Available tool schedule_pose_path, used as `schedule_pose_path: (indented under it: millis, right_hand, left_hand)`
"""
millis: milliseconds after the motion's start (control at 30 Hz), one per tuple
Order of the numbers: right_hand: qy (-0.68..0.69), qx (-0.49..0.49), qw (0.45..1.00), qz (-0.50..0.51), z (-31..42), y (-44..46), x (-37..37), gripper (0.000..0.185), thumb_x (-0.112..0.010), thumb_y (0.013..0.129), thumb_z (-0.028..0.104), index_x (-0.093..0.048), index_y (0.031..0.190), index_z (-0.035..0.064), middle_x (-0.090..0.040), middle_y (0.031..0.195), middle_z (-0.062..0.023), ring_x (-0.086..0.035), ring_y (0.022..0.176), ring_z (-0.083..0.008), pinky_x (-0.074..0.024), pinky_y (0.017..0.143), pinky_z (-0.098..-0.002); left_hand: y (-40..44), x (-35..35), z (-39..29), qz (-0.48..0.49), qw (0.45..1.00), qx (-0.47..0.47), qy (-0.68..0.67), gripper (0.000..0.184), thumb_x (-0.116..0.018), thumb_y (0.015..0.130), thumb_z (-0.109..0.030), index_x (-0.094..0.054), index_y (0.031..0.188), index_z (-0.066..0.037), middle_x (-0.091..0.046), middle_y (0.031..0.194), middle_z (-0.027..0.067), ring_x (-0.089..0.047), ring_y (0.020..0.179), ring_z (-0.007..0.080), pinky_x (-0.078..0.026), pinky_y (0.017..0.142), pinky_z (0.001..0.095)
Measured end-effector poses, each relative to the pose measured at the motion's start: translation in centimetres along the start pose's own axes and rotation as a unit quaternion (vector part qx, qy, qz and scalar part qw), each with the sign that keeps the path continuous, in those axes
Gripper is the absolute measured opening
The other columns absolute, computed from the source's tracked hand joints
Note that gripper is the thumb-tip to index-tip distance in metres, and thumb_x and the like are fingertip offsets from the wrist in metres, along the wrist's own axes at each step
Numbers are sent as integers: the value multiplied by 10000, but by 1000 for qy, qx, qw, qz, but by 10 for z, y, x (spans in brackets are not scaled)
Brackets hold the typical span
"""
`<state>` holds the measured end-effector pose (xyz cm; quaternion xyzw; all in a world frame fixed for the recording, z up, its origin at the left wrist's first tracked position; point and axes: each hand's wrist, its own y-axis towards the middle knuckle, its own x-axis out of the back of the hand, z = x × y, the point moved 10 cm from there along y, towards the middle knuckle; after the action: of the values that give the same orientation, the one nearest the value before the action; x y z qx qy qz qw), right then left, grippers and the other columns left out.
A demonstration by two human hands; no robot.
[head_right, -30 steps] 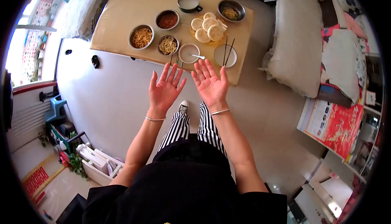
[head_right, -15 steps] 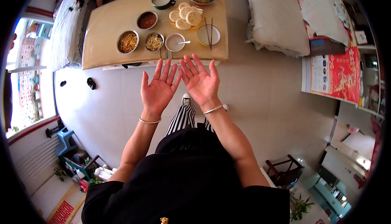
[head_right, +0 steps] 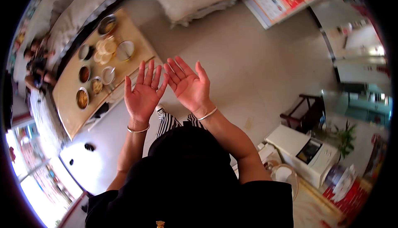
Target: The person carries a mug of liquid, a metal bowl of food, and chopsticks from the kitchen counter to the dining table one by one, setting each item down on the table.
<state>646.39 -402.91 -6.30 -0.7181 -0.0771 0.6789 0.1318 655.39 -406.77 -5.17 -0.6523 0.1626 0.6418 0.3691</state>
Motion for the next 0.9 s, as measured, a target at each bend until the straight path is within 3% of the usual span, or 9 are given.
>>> schedule_pose_path:
  millis: [267,433,567,900]
  right_hand:
    - [-22,177,984,-9,212,-153,14,540,-447,957,417,-452,1348,45,-466,1375,-139,-430,1281,-284,-316,1109,-415]
    - [31,318,947,-24,304,-229,35,546,-440,958,416,-442,1358,44,-457,1389,-146,-426,1291,-282,-316,1111,-411]
    - [106,417,903,-7,361,-258,47,525,-456,952,399,-460,1335,40,-463,1376,-155,-433,1281,-289,-338,1096,-421]
    - [119,539,833,21,562,-277,32,525,-462,950,398,-463,1335,41,-488,1358,-149,-433,1288,-279,-342,1092,-416]
  left_hand:
    - [58,-8,236,23,980,195,32,584,-326,967,-523,-408,1395,-134,-372,1474,80,-282,1390,269,-185,1139,516]
    - [85,-5,357,14,948,314,56,576,-318,977,-497,-383,1417,-132,-339,1498,76,-264,1405,246,-165,1152,481]
    - [115,-6,435,3,918,390,72,573,-328,979,-486,-376,1424,-129,-330,1502,80,-262,1406,245,-174,1149,484]
    - [250,-23,608,0,851,517,90,567,-306,994,-464,-344,1439,-116,-314,1509,95,-286,1397,254,-188,1146,467]
